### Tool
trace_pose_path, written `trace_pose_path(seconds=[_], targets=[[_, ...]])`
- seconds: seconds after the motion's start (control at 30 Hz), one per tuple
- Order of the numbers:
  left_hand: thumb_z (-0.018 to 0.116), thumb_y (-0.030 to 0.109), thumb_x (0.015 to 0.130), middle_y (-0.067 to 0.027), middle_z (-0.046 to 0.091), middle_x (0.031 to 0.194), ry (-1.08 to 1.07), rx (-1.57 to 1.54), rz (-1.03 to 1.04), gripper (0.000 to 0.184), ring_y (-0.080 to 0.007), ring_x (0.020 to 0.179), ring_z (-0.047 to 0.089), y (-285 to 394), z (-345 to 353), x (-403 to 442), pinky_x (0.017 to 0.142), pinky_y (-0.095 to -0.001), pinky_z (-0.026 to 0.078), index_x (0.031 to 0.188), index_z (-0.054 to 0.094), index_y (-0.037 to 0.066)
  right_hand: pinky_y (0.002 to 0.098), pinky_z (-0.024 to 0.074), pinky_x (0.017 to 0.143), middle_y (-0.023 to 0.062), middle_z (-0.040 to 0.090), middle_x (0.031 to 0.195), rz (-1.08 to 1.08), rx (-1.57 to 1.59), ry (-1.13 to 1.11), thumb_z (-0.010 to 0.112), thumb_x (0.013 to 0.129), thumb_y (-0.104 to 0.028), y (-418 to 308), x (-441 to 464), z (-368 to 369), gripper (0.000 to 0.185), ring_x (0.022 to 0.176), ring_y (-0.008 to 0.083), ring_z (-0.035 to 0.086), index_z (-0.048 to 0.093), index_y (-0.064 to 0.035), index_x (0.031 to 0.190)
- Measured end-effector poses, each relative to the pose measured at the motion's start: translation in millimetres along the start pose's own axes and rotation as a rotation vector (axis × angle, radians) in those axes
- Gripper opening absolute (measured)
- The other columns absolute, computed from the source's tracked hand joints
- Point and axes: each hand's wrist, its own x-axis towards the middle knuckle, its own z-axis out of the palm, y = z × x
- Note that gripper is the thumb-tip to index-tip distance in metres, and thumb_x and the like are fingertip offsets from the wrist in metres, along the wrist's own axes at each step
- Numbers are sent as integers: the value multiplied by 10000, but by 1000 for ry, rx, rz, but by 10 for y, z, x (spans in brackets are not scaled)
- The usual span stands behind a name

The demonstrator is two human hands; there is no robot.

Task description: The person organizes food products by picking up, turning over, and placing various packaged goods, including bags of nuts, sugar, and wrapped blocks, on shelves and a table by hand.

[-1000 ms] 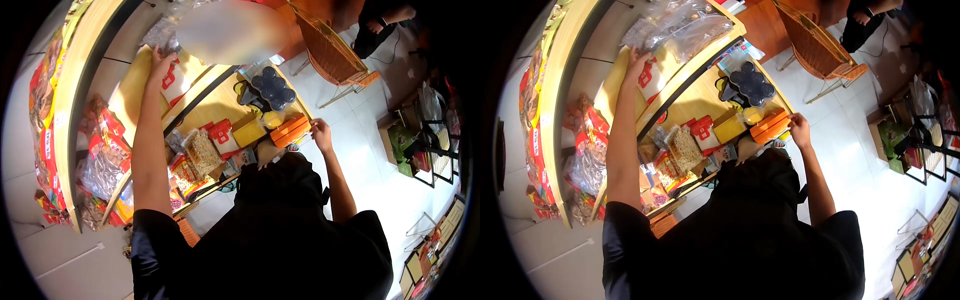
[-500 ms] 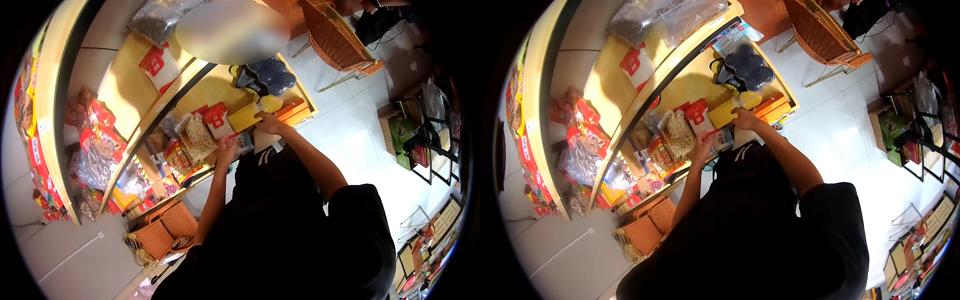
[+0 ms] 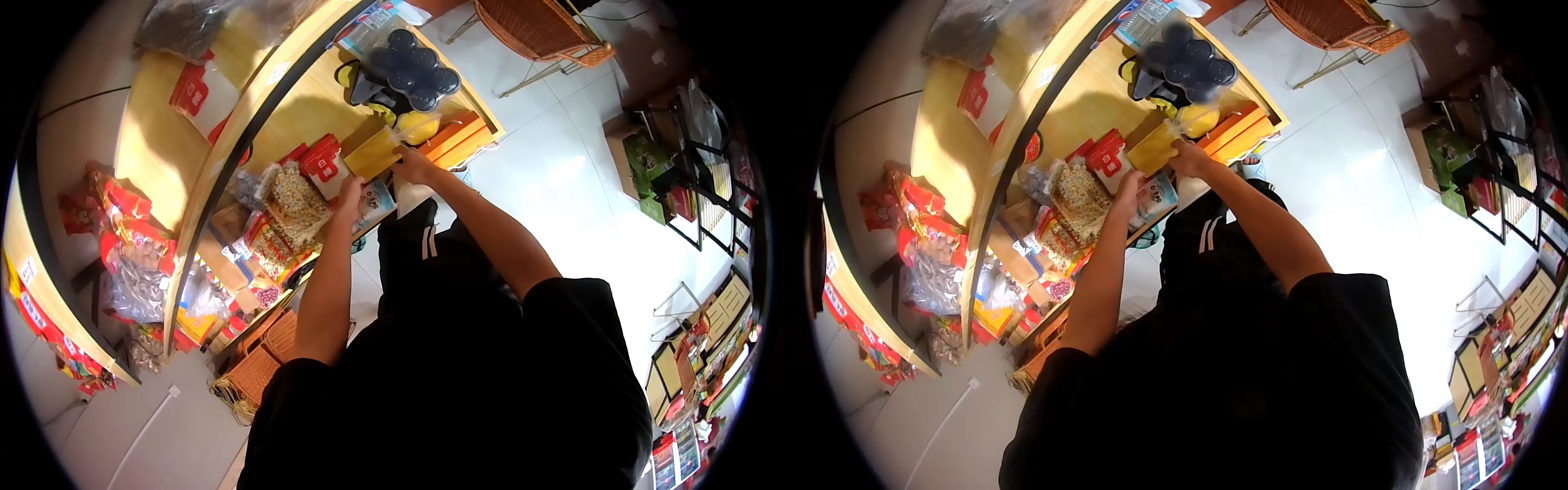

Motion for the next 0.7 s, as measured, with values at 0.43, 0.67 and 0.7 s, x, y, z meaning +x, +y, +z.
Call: trace_pose_path(seconds=[0.43,0.67,0.7], targets=[[543,250,874,-64,552,866,25,-129,-13,315,-184,755,536,260,-5,310,710,-318,472,1092,551,23,380,579,587,206,297,1382,249,510,-9,602,809,-185,-59,49,153,786,917,332,622,140,-95,1438],[588,289,852,-73,521,938,-48,-408,-218,327,-197,824,515,216,-170,445,726,-347,483,1089,536,68,357,561,484,220,383,1262,249,581,-7,582,817,-170,-76,19,118,731,595,263,651,165,-73,1409],[589,283,851,-76,523,945,-11,-351,-202,309,-199,832,517,187,-173,483,709,-353,493,1068,549,67,360,563,482,233,390,1246,275,611,-58,585,818,-166,-82,11,107,771,597,272,656,125,-65,1429]])
